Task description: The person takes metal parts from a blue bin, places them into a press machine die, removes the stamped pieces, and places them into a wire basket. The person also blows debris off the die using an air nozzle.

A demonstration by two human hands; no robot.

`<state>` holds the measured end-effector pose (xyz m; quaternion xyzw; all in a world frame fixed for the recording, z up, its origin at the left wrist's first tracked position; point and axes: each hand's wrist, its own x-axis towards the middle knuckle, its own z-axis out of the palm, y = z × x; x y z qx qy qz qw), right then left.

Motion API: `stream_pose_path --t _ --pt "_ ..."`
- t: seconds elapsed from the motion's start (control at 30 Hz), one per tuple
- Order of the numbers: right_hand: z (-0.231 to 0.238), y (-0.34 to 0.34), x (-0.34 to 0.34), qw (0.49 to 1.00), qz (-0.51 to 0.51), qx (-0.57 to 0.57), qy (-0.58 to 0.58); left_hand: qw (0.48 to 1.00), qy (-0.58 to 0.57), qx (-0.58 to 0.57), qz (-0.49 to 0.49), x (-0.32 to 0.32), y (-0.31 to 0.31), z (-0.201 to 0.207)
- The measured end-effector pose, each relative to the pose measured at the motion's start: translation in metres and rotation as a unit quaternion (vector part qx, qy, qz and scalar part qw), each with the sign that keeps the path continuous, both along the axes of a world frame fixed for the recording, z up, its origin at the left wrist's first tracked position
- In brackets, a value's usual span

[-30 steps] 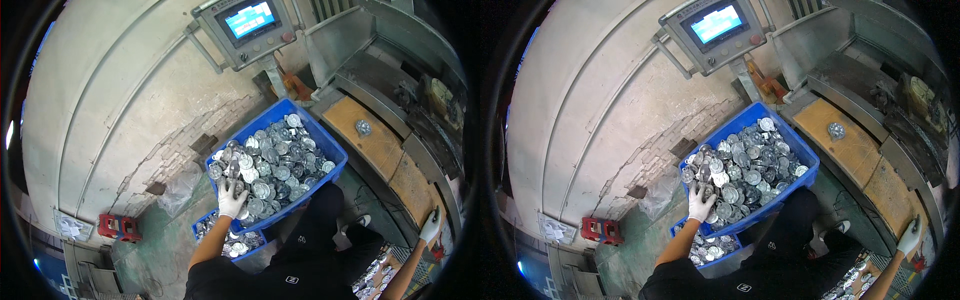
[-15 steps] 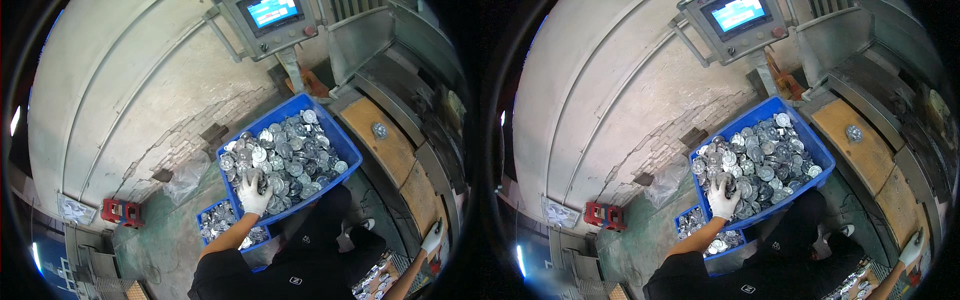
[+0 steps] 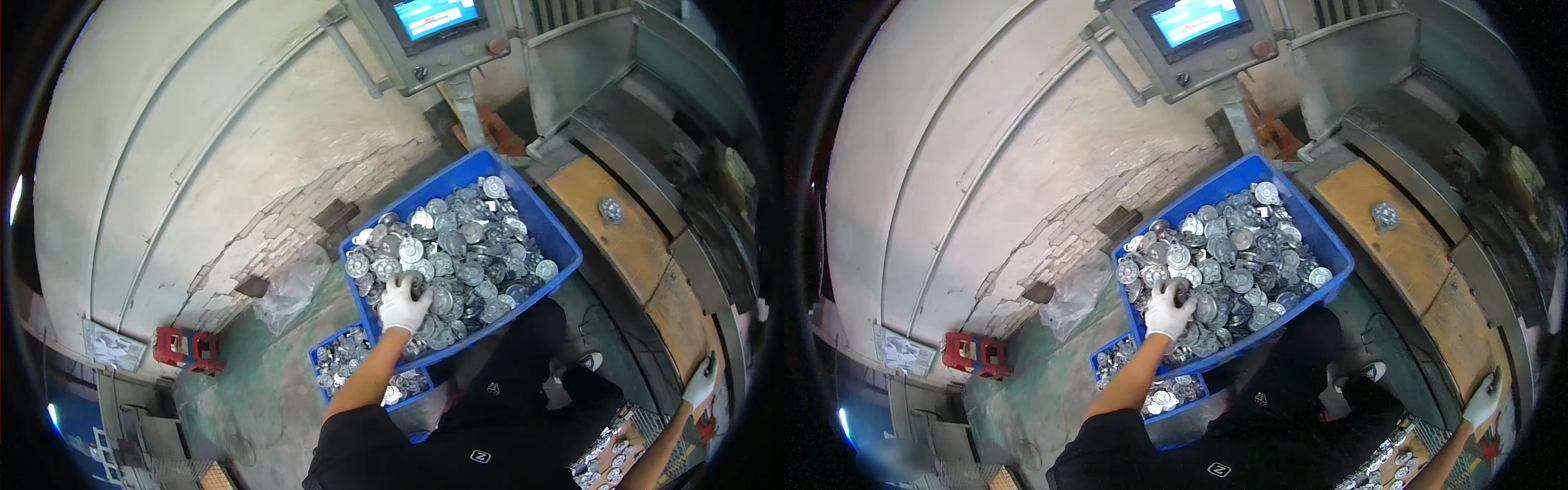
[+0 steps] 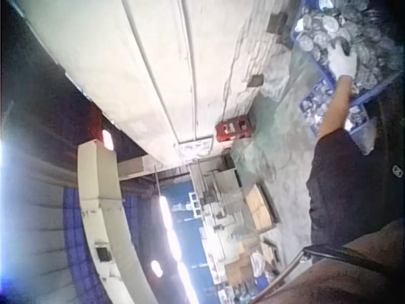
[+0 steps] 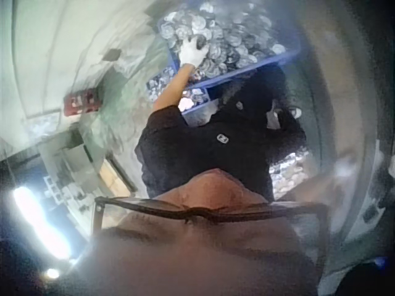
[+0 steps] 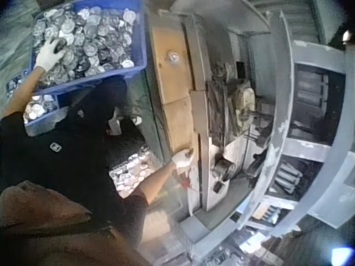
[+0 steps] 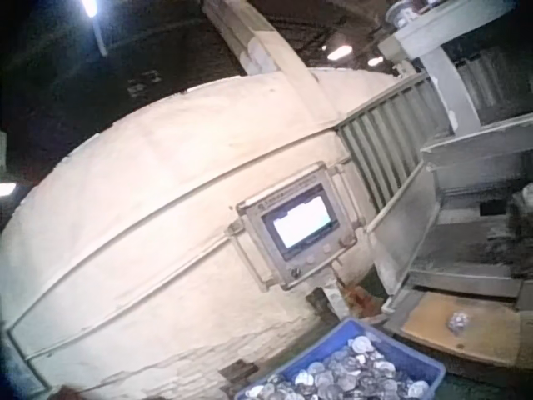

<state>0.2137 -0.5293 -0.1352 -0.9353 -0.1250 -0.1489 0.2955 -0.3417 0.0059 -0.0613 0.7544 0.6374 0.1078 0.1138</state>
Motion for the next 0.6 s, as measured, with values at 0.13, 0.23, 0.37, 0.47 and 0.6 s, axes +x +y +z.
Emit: stream_pose_path --t 0.13,0.23,0.37,0.47,0.6 --pt "0.005 0.006 -0.010 0.999 -0.012 0.042 -0.011 0.983 0.024 -0.145 -0.112 -0.013 0.033 0.012" --pt "0.005 0.019 -0.017 0.997 -0.003 0.075 -0.034 0.965 0.052 -0.200 -0.159 -0.021 0.050 0.014" --pt "0.015 0.027 -0.027 0.995 -0.024 0.092 -0.026 0.948 0.092 -0.227 -0.205 -0.016 0.057 0.019" --pt "0.024 0.029 -0.034 0.994 -0.032 0.099 -0.027 0.928 0.140 -0.244 -0.246 -0.007 0.060 0.027" --pt "0.042 0.045 -0.048 0.994 -0.051 0.095 -0.026 0.910 0.164 -0.255 -0.283 0.000 0.067 0.033"
